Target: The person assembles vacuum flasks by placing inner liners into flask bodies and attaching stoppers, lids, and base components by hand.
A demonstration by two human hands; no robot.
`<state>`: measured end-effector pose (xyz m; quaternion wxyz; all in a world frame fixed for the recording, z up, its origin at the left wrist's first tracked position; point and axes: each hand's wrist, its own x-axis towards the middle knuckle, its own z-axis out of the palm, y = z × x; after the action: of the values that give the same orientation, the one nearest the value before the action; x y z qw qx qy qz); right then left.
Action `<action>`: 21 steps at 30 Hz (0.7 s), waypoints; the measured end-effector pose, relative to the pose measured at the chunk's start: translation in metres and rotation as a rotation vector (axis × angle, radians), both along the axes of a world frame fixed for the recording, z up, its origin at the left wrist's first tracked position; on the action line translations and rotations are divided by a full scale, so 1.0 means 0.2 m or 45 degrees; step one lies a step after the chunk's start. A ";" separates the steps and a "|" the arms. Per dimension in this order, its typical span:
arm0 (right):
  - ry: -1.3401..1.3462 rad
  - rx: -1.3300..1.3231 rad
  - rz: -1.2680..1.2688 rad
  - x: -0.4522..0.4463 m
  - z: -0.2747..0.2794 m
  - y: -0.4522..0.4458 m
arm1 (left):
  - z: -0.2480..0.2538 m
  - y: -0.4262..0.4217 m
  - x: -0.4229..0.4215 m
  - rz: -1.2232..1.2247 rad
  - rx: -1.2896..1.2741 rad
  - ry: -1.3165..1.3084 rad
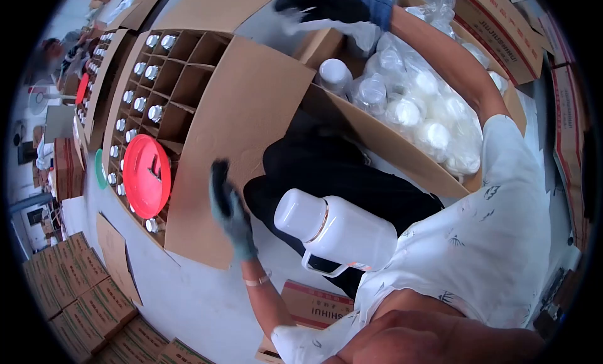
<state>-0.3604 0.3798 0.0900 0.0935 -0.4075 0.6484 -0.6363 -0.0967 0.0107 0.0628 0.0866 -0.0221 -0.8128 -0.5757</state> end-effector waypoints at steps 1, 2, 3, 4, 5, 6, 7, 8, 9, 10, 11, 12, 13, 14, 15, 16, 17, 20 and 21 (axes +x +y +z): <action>-0.453 -0.287 0.245 -0.04 0.07 -0.13 | 0.01 0.04 -0.11 -0.118 0.009 -0.045; -0.406 -0.410 0.406 -0.09 0.10 -0.29 | -0.01 0.10 -0.21 -0.192 0.020 0.025; -0.359 -0.533 0.572 -0.13 0.12 -0.45 | -0.04 0.15 -0.29 -0.263 0.027 0.094; -0.681 -0.610 0.673 -0.16 0.22 -0.61 | -0.06 0.19 -0.35 -0.313 -0.168 0.198; -1.010 -0.670 0.774 -0.18 0.31 -0.76 | -0.07 0.21 -0.40 -0.355 -0.364 0.297; -1.037 -0.672 0.718 -0.22 0.36 -0.91 | -0.07 0.24 -0.43 -0.319 -0.563 0.408; -1.064 -0.672 0.660 -0.25 0.41 -1.06 | -0.07 0.26 -0.46 -0.281 -0.764 0.513; -1.006 -0.792 0.374 -0.22 0.48 -1.21 | -0.08 0.28 -0.48 -0.167 -0.739 0.587; -1.144 -0.821 0.441 -0.21 0.53 -1.31 | -0.09 0.30 -0.50 -0.054 -0.714 0.659; -1.129 -0.864 0.707 -0.37 0.45 -1.48 | -0.09 0.31 -0.52 0.057 -0.687 0.730; -1.114 -0.903 0.970 -0.49 0.37 -1.62 | -0.10 0.32 -0.56 0.125 -0.365 0.675; -1.264 -0.806 0.768 -0.42 0.37 -1.66 | -0.11 0.32 -0.60 0.191 -0.039 0.618; -0.929 -0.654 0.533 -0.25 0.41 -1.60 | -0.12 0.31 -0.65 0.251 0.291 0.558; -0.638 -0.506 0.460 -0.05 0.44 -1.48 | -0.20 0.22 -0.69 0.250 0.490 0.370; -0.347 -0.355 0.387 0.11 0.45 -1.38 | -0.28 0.13 -0.74 0.271 0.695 0.186; 0.266 -0.214 0.100 0.19 0.40 -1.34 | -0.29 0.09 -0.74 0.246 0.854 0.162; 0.879 -0.073 -0.192 0.25 0.33 -1.31 | -0.29 0.07 -0.73 0.217 1.010 0.141; 1.159 0.582 -0.635 0.49 0.04 -1.11 | -0.15 0.12 -0.58 0.418 1.062 0.151; 1.080 0.710 -0.684 0.48 -0.08 -1.04 | -0.14 0.08 -0.52 0.380 1.015 0.073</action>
<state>-0.2642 0.1709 0.0730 -0.2357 -0.4080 0.8532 -0.2235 -0.2009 0.0266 0.0341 0.1934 0.1150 -0.5180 -0.8252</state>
